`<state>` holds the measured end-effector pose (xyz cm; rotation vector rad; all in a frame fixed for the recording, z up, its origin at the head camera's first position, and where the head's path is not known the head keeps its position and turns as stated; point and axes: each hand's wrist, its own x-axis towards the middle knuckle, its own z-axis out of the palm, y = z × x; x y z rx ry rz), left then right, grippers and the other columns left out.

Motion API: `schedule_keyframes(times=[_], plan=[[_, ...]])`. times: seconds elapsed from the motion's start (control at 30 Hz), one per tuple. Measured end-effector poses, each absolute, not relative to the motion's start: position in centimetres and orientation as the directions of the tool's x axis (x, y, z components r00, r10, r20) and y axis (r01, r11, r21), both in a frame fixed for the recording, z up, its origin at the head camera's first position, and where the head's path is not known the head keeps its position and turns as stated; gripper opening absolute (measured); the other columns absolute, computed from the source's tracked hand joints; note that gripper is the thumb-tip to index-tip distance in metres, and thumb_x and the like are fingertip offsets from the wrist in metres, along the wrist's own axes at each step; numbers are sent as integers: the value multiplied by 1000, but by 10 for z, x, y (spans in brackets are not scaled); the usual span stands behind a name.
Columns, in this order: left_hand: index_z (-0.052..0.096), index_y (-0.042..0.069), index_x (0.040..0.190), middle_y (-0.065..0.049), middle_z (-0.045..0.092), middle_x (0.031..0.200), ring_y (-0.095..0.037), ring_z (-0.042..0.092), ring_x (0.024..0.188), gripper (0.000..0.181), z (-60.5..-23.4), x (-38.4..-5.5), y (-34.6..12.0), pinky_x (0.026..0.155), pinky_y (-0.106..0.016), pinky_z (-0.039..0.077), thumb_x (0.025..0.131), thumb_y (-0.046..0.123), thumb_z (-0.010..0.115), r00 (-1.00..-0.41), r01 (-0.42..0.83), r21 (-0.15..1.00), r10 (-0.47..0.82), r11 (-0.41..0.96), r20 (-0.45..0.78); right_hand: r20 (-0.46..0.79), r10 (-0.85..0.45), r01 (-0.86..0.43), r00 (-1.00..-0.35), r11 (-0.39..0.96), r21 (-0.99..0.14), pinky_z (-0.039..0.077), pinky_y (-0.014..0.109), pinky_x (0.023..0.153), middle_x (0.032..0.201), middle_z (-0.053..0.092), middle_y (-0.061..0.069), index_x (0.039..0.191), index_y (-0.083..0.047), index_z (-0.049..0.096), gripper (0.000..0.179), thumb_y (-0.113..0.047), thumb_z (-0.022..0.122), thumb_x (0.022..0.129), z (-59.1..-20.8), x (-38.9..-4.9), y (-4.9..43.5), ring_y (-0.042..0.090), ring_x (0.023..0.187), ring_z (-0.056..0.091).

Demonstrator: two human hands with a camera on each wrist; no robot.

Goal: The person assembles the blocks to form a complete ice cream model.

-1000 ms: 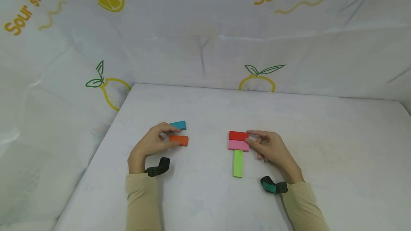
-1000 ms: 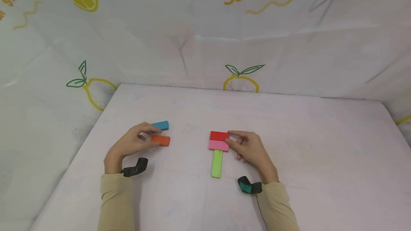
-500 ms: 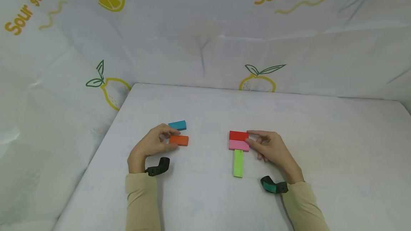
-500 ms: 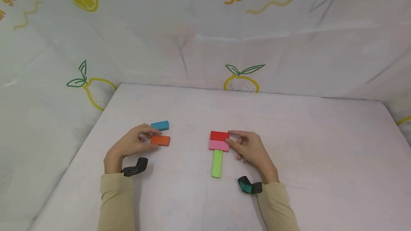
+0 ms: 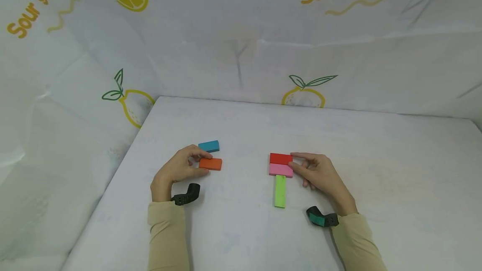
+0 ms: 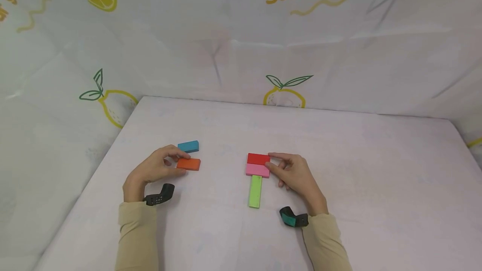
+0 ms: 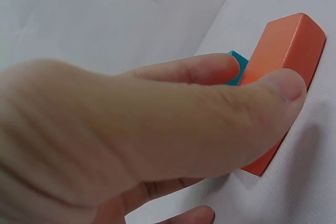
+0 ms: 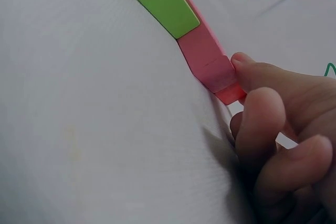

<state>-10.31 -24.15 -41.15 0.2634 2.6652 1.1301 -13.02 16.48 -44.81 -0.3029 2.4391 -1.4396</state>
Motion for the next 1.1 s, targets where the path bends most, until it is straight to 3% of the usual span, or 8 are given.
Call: schedule_keyframes(times=[0.5,1.1], plan=[[75,11,114,-8,66,108,-23,58,101,33,-410,-104,-241,92,-38,46,82,12,83,-962,67,703,233,708,-143,-147,-311,-26,-939,489,-872,44,24,43,72,58,7,146,-6,54,58,-27,74,95,-448,-132,163,13,43,53],[76,8,115,-10,66,107,-27,58,105,35,-409,-108,-233,92,-39,49,81,9,84,-964,69,643,217,763,-155,-134,-304,-39,-943,501,-865,44,24,42,66,58,6,135,-3,63,44,-23,72,96,-449,-132,161,12,42,52]])
